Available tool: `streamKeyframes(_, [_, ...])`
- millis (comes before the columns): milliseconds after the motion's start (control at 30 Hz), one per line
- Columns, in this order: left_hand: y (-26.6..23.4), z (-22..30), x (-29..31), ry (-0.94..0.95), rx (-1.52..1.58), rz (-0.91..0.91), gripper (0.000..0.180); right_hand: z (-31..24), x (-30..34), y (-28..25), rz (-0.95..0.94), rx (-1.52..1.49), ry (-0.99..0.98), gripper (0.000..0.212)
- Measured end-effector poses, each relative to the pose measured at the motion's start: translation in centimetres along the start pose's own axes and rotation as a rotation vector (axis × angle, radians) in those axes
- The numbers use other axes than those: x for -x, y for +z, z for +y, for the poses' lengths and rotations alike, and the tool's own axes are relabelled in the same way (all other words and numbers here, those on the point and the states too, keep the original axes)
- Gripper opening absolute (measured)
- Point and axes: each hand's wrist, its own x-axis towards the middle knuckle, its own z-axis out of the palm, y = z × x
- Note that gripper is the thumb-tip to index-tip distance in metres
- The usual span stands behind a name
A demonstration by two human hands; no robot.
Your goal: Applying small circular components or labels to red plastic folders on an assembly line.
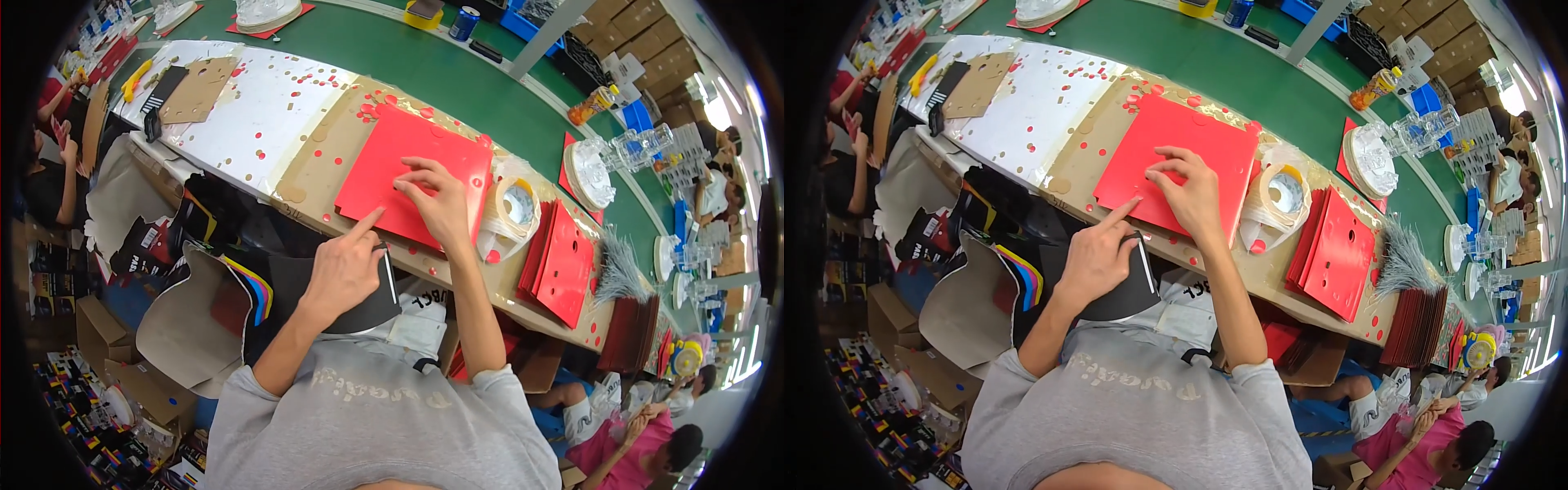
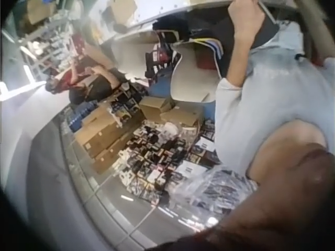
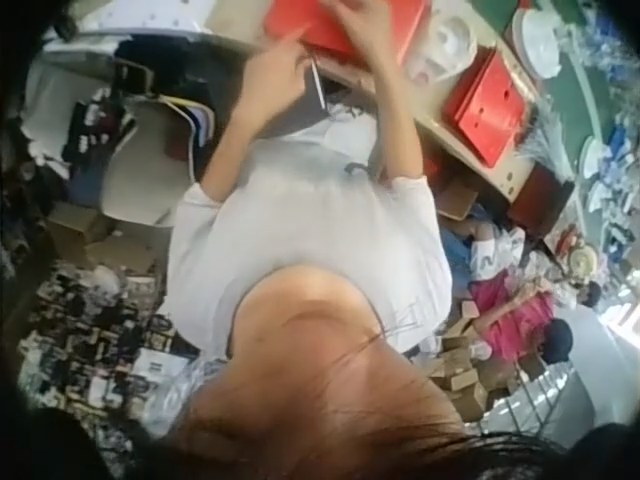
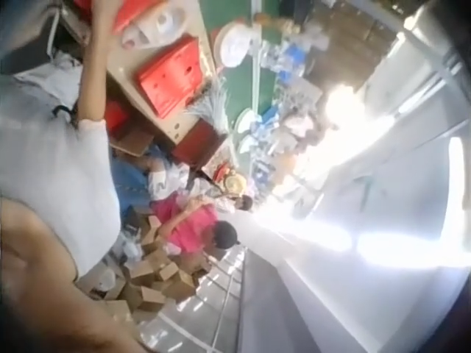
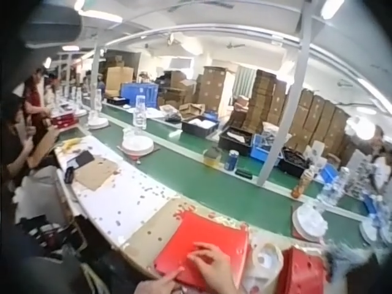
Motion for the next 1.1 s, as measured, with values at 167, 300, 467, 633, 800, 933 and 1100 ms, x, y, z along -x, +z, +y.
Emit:
streamKeyframes(167, [0.5,0.0,-0.1,-0.020,-0.073,-0.055,0.014,1.3,-1.2,2.2,-0.088,0.142,0.070,0.014])
streamKeyframes(300, [0.9,-0.1,0.3,-0.030,-0.077,-0.013,0.015,1.0,-1.0,2.5,-0.070,0.156,0.111,0.015])
streamKeyframes(467, [0.7,-0.2,-0.1,-0.029,-0.055,-0.007,0.016,1.7,-1.4,2.7,-0.069,0.212,0.058,0.014])
streamKeyframes(633, [1.0,-0.1,-0.2,-0.043,-0.072,0.007,0.012,2.0,-1.0,3.0,0.021,0.297,-0.008,0.017])
streamKeyframes(800, [0.8,-0.3,-0.1,-0.026,-0.087,0.008,0.012,2.3,-2.8,2.0,0.149,0.355,-0.082,0.030])
streamKeyframes(933, [1.1,0.1,-0.2,-0.007,-0.110,0.003,0.013,6.3,-7.0,-2.8,0.329,0.984,-0.244,0.038])
streamKeyframes(1100, [1.2,0.1,0.1,0.006,-0.130,0.017,0.012,6.6,-9.6,-5.6,-0.092,0.515,0.125,0.039])
